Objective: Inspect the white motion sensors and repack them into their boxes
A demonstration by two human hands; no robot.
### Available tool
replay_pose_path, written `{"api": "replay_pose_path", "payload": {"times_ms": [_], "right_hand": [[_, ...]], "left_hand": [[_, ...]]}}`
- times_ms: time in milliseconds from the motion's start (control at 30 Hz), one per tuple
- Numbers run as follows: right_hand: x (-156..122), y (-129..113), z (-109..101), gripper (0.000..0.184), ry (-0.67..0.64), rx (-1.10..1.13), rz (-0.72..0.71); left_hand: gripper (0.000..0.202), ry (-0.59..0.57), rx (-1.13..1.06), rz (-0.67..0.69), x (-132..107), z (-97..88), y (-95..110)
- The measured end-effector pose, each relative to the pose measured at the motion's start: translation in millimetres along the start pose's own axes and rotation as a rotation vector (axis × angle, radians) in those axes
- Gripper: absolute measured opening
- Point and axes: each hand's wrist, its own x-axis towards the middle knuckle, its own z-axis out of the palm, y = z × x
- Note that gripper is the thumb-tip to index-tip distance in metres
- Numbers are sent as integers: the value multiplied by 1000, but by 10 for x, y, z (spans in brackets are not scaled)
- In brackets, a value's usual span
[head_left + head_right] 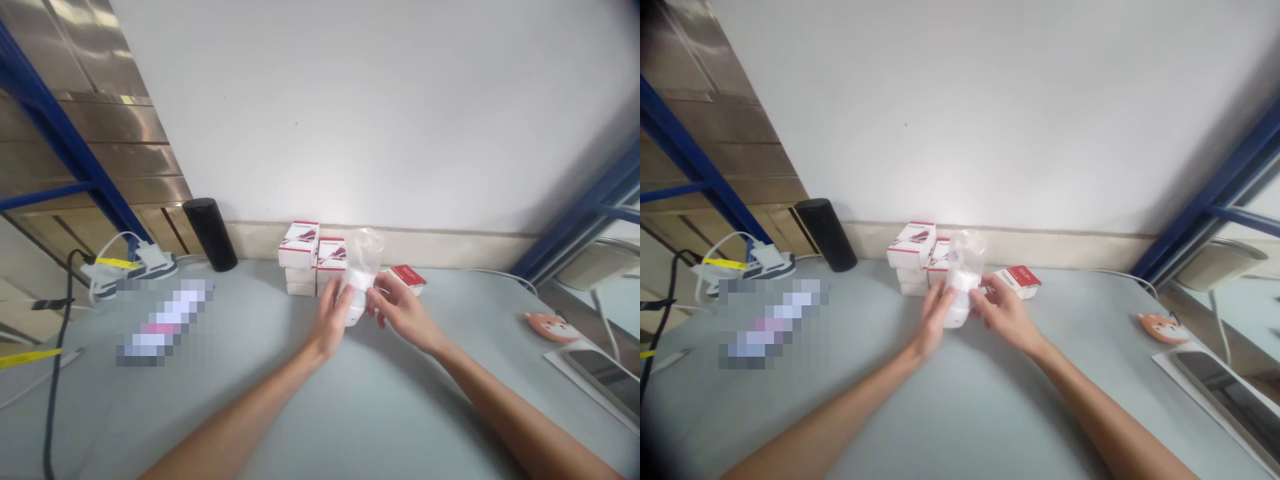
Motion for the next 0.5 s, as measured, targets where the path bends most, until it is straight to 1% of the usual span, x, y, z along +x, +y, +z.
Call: {"api": "replay_pose_path", "payload": {"times_ms": [100, 167, 267, 367, 433, 500], "right_hand": [[-13, -45, -179, 46, -26, -106, -37], [-25, -101, -342, 44, -88, -220, -70], [-43, -188, -554, 39, -177, -434, -100], [-57, -218, -643, 36, -232, -583, -108], [-68, -192, -642, 35, -241, -650, -95], [-81, -145, -628, 30, -255, -698, -58]], "left_hand": [[40, -97, 86, 46, 38, -84, -14], [39, -171, 184, 56, 58, -122, -29], [34, -261, 291, 68, 46, -124, -23], [39, -261, 308, 100, -8, -89, 29], [48, -235, 320, 123, -41, -70, 68], [51, -240, 352, 140, -56, -58, 88]]}}
